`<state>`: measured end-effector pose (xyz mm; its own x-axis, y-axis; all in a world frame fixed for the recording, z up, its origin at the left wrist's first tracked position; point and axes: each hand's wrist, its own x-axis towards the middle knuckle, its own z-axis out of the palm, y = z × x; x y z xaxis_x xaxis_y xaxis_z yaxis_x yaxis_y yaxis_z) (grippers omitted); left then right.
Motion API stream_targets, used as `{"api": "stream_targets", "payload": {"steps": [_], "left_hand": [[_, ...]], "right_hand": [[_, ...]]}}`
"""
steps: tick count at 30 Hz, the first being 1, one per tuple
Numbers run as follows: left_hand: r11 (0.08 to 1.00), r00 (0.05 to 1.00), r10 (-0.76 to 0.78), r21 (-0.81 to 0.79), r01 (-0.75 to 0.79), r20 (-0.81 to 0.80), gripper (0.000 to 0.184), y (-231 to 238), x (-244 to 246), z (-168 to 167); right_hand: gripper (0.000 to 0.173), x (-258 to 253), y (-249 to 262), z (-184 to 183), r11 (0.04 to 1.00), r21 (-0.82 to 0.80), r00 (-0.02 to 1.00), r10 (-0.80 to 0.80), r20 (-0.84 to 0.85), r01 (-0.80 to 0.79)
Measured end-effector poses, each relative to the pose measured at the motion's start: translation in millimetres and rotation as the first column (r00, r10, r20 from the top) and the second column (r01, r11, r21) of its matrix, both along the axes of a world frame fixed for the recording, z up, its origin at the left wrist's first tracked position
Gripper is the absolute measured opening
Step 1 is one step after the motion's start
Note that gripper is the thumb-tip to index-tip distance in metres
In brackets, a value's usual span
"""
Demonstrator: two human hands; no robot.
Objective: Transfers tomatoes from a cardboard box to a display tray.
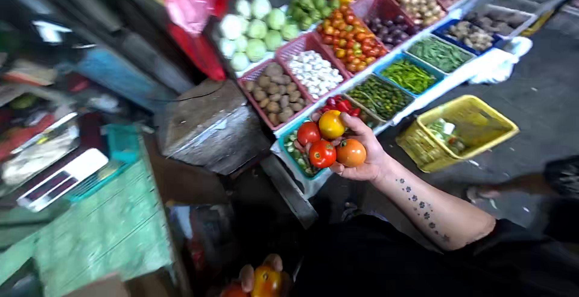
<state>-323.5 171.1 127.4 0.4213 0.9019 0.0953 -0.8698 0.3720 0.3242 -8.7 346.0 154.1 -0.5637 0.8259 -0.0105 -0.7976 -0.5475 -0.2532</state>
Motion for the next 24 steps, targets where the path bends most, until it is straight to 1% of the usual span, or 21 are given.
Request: {"api": "stream_targets", "payload": {"steps": [2, 4, 6, 8, 10, 12, 14, 17, 19, 20, 22, 24], "left_hand": [[0.993, 0.992, -0.117, -0.027, 0.118, 0.036, 0.067, 42, 50, -10], [0.962, 0.963, -0.256, -0.076, 0.263, 0.087, 0.069, 74, 93, -15], [0.908, 0.912, -0.389, -0.116, 0.404, 0.130, 0.069, 101, 130, -14], [0.848, 0.861, -0.504, -0.145, 0.509, 0.074, 0.072, 131, 160, -12], [0.783, 0.786, -0.615, -0.158, 0.602, -0.053, 0.078, 166, 190, -11], [0.702, 0.692, -0.712, -0.137, 0.699, -0.122, 0.081, 201, 226, -14], [0.632, 0.615, -0.773, -0.115, 0.766, -0.154, 0.079, 232, 261, -14], [0.587, 0.561, -0.800, -0.086, 0.805, -0.211, 0.078, 277, 299, -22], [0.577, 0.556, -0.813, -0.114, 0.809, -0.170, 0.077, 305, 317, -33], [0.592, 0.577, -0.806, -0.152, 0.791, -0.133, 0.077, 321, 325, -40], [0.638, 0.641, -0.762, -0.279, 0.718, -0.093, 0.077, 349, 335, -46], [0.680, 0.692, -0.708, -0.399, 0.616, -0.140, 0.079, 379, 347, -47]], "right_hand": [[0.058, 62, 1, -12, 0.998, 0.026, 0.998, -0.058, -0.019, 0.059], [0.057, 110, -4, -15, 0.987, 0.054, 0.988, -0.154, -0.010, 0.154], [0.057, 147, -8, -13, 0.953, 0.134, 0.957, -0.282, 0.069, 0.271], [0.058, 173, -8, -4, 0.900, 0.231, 0.880, -0.419, 0.222, 0.370], [0.061, 192, -8, 0, 0.866, 0.278, 0.817, -0.491, 0.304, 0.416], [0.062, 206, -8, -4, 0.857, 0.238, 0.799, -0.513, 0.313, 0.457], [0.063, 218, -4, -13, 0.857, 0.140, 0.796, -0.513, 0.320, 0.496], [0.064, 235, 17, -29, 0.835, -0.003, 0.753, -0.495, 0.433, 0.551], [0.062, 248, 27, -45, 0.798, -0.091, 0.728, -0.488, 0.483, 0.596], [0.058, 255, 35, -52, 0.776, -0.149, 0.729, -0.482, 0.487, 0.613], [0.047, 264, 46, -65, 0.727, -0.270, 0.744, -0.468, 0.477, 0.631], [0.045, 275, 61, -79, 0.693, -0.343, 0.747, -0.433, 0.504, 0.633]]}}
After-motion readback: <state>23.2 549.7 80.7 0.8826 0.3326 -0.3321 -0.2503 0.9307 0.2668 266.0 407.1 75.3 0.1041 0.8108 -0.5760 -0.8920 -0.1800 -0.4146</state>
